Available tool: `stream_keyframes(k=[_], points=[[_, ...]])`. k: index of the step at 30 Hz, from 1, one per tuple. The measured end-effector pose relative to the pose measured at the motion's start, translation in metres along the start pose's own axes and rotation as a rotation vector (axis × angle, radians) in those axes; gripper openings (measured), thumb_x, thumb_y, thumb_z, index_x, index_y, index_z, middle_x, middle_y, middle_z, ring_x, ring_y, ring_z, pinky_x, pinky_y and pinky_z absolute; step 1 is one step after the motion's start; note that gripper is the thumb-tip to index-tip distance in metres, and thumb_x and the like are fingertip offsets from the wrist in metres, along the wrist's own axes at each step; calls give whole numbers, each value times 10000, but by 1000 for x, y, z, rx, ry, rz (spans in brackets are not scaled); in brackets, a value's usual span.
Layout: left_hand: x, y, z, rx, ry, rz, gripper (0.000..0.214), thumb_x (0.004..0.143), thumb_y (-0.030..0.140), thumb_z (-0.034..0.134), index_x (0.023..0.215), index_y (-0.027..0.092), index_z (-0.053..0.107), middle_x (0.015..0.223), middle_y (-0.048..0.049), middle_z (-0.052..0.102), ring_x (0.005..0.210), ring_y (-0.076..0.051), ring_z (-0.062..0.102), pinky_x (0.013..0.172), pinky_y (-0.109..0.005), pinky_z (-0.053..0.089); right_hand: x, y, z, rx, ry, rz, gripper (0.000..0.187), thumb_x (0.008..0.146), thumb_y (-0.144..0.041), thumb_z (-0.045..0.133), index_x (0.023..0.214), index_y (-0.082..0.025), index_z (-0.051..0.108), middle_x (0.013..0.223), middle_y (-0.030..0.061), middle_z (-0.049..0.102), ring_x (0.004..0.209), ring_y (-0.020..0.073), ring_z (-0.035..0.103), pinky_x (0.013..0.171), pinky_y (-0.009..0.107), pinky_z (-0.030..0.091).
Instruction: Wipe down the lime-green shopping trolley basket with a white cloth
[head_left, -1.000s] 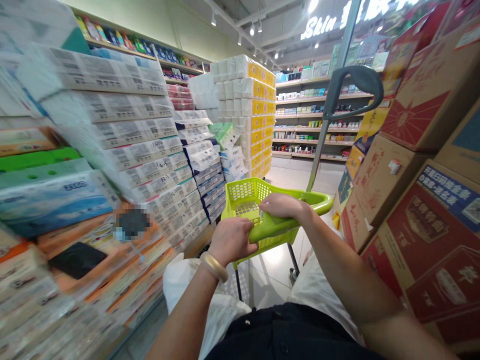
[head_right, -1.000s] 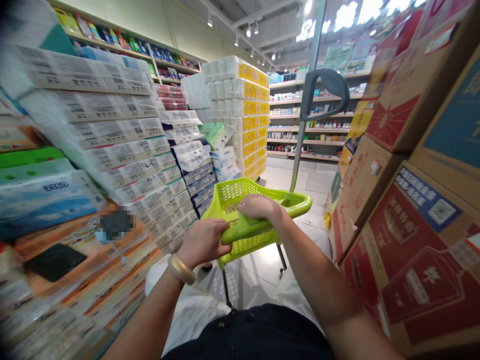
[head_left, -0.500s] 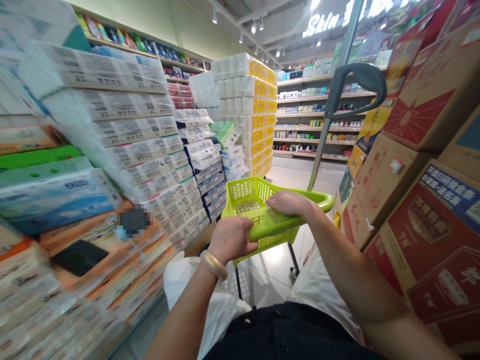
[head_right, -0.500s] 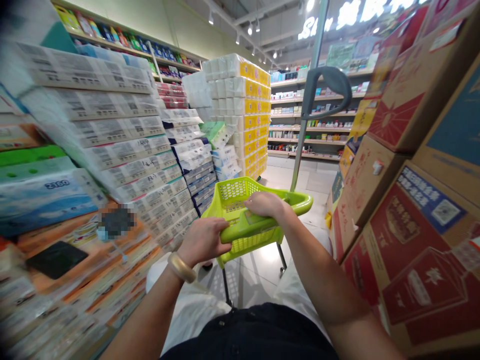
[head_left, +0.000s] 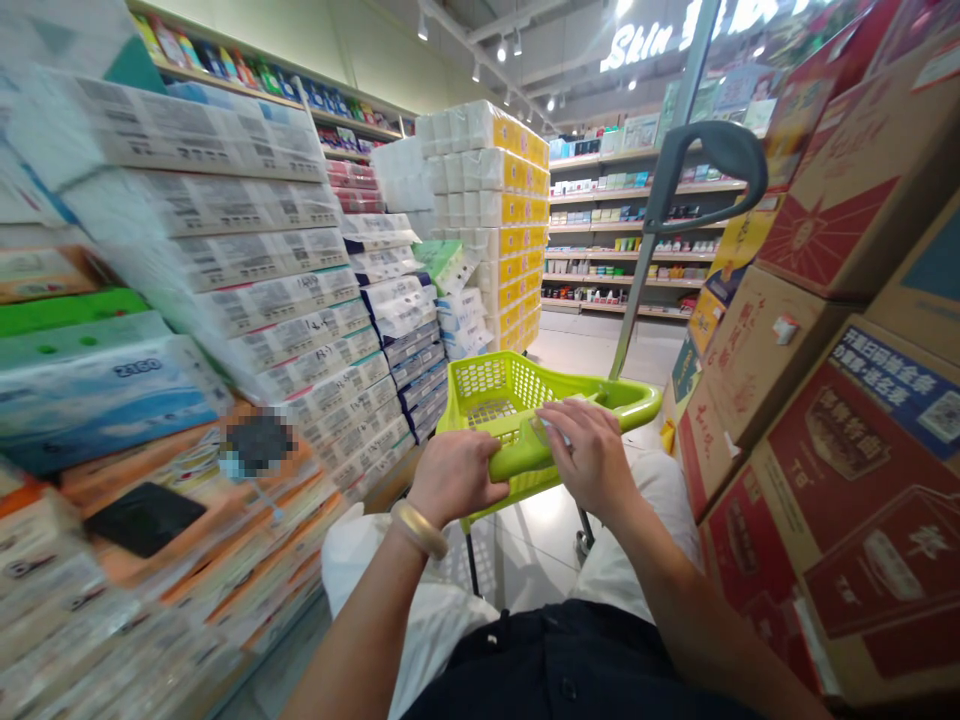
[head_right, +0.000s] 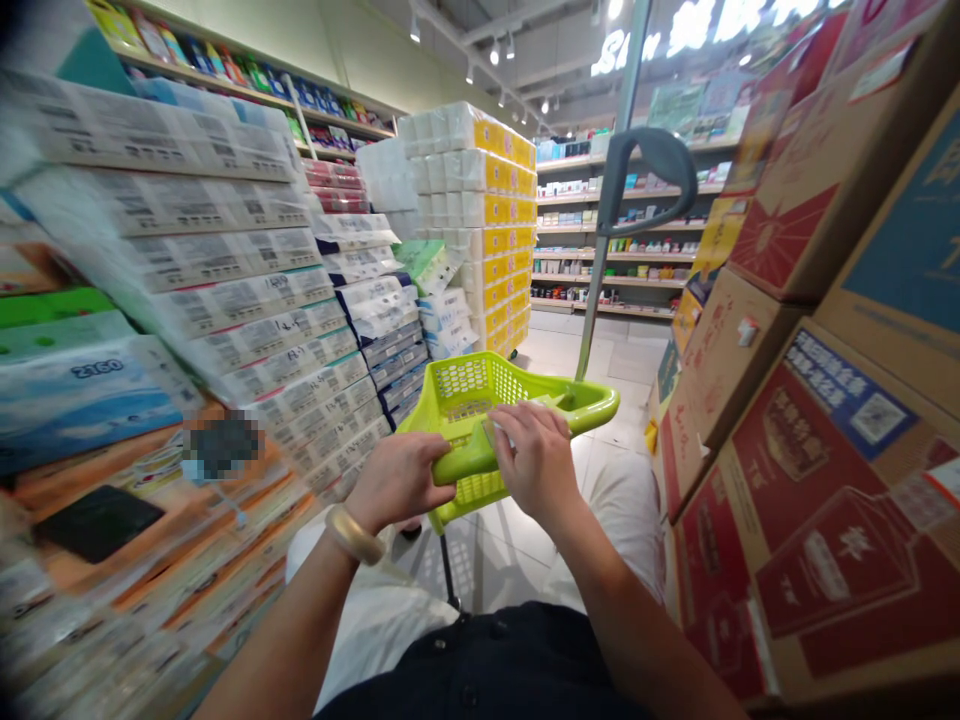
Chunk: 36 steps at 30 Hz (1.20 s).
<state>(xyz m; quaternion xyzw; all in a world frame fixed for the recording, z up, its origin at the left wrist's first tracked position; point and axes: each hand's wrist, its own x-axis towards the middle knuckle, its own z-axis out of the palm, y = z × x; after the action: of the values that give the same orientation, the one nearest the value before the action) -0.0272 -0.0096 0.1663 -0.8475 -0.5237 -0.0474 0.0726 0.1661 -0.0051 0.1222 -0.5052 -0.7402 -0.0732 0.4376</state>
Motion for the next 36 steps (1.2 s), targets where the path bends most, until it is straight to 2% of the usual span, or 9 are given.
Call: stream_keyframes(k=[3, 8, 11, 17, 22, 24, 27, 31, 36], points=[[1, 0, 0, -13, -1, -3, 203, 728, 391, 642, 776, 195, 654, 825, -71, 703, 819, -259, 673, 694, -346, 477, -6, 8, 0, -66, 96, 99, 285, 964, -262, 458, 1114, -267, 700, 1235, 29, 692, 1283, 277, 500, 1107, 510, 275], [1, -1, 0, 3, 10, -5, 214, 748, 404, 622, 785, 195, 653, 824, -70, 706, 831, -252, 675, 698, -335, 469, -17, -9, 4, 43, 50, -80, 276, 943, -225, 484, 1122, -287, 686, 1212, 7, 700, 1245, 226, 528, 1117, 429, 293], [1, -2, 0, 10, 8, -3, 206, 750, 395, 618, 787, 196, 653, 821, -67, 706, 827, -251, 676, 695, -333, 466, -19, -9, 7, 74, 38, -144, 288, 933, -210, 491, 1138, -292, 676, 1229, -2, 692, 1240, 215, 536, 1129, 427, 286], [1, -1, -1, -16, -2, -4, 201, 726, 386, 652, 786, 195, 654, 847, -74, 708, 841, -262, 676, 708, -343, 474, -19, 10, 9, -1, 170, 25, 310, 943, -219, 451, 1154, -278, 670, 1227, 25, 689, 1283, 241, 509, 1172, 494, 219], [1, -1, 0, -7, 7, 0, 221, 751, 405, 623, 801, 193, 659, 843, -78, 709, 848, -271, 680, 719, -356, 481, -27, -5, 12, 75, 63, -177, 340, 918, -234, 491, 1237, -258, 607, 1297, 29, 654, 1307, 222, 503, 1187, 456, 237], [1, -2, 0, -2, 4, 7, 222, 755, 408, 616, 799, 194, 656, 843, -75, 709, 846, -272, 680, 711, -356, 480, -27, -2, 9, 100, 22, -223, 349, 923, -221, 480, 1250, -255, 593, 1303, 30, 653, 1298, 210, 518, 1175, 442, 265], [0, -3, -1, -4, -5, 10, 197, 739, 386, 636, 780, 194, 648, 850, -73, 709, 843, -266, 678, 708, -348, 477, -22, 15, 3, 106, 21, -160, 335, 943, -210, 446, 1230, -261, 610, 1270, 31, 674, 1273, 205, 548, 1154, 441, 303], [1, -1, -1, -17, -2, -3, 182, 734, 372, 650, 765, 192, 648, 857, -75, 710, 841, -253, 673, 713, -338, 476, -20, 23, 2, 85, 155, -14, 330, 952, -218, 425, 1203, -249, 637, 1231, 48, 695, 1263, 229, 554, 1153, 484, 301], [2, -2, 1, -11, 5, 3, 206, 753, 397, 621, 792, 197, 658, 843, -72, 704, 841, -257, 673, 707, -341, 474, -32, 2, 13, 101, 100, -182, 361, 929, -172, 462, 1235, -280, 620, 1293, 24, 664, 1303, 205, 524, 1180, 455, 278]])
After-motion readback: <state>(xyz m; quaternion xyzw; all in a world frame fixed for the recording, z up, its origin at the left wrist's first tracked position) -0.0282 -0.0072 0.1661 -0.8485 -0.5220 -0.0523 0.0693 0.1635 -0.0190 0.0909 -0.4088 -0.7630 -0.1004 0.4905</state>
